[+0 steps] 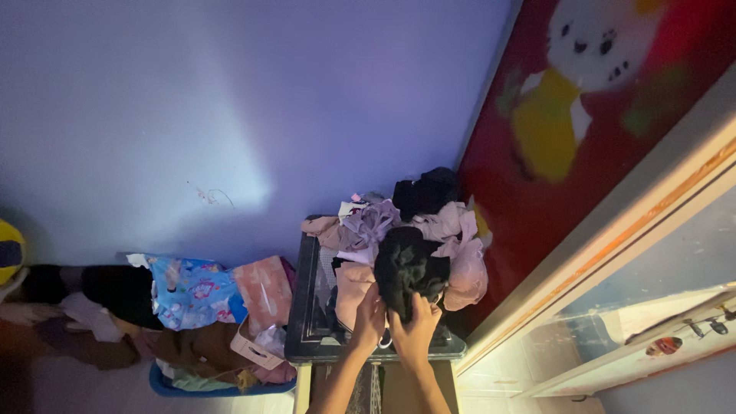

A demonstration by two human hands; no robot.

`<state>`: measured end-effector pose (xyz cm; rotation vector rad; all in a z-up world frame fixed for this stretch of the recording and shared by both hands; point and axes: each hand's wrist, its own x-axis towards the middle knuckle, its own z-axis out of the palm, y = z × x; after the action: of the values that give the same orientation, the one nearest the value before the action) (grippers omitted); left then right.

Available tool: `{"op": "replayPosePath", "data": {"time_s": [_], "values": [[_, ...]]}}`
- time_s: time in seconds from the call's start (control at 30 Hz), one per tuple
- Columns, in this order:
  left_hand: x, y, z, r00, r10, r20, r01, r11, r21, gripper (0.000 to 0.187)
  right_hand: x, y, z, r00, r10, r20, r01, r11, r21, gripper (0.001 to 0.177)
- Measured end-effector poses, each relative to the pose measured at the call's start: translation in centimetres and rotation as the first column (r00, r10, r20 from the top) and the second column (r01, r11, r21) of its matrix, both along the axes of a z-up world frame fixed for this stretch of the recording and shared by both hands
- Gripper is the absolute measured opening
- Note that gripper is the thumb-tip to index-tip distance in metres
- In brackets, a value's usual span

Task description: The person folds items of clothing and places them into an open dresser drawer.

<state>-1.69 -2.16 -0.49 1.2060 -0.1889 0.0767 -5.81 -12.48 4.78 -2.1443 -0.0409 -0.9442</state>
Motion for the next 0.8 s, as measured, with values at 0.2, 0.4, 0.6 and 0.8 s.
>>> {"op": "replayPosePath", "data": {"time_s": [0.2, 0.4, 0.6, 0.8], "values": [[-1.7, 0.9, 1.0, 0.877, -0.288, -0.385, -0.046, 0.747, -0.663, 0.058, -4.1, 0.4, -0.5, 0.968, 0.192, 0.161, -0.176, 0.979, -0.108, 0.062], [-5.7, 3.5, 8.7, 0.776, -0.377, -0.506, -0.084, 0.734, -0.674, 0.073, -8.0, 0.7, 1.4, 0.948, 0.319, -0.009, -0.319, 0.947, -0.032, 0.039], [-8.2, 4.8, 7.3, 0.873, -0.187, -0.450, -0.023, 0.906, -0.422, 0.048, -9.2, 1.5, 1.2, 0.964, 0.252, -0.091, -0.202, 0.907, 0.371, 0.014], [-9.1, 6.1, 1.0, 0.870, 0.025, -0.492, -0.082, 0.992, -0.095, 0.053, -10.3, 2.3, 3.2, 0.957, 0.290, -0.021, -0.250, 0.857, 0.451, 0.018]]}}
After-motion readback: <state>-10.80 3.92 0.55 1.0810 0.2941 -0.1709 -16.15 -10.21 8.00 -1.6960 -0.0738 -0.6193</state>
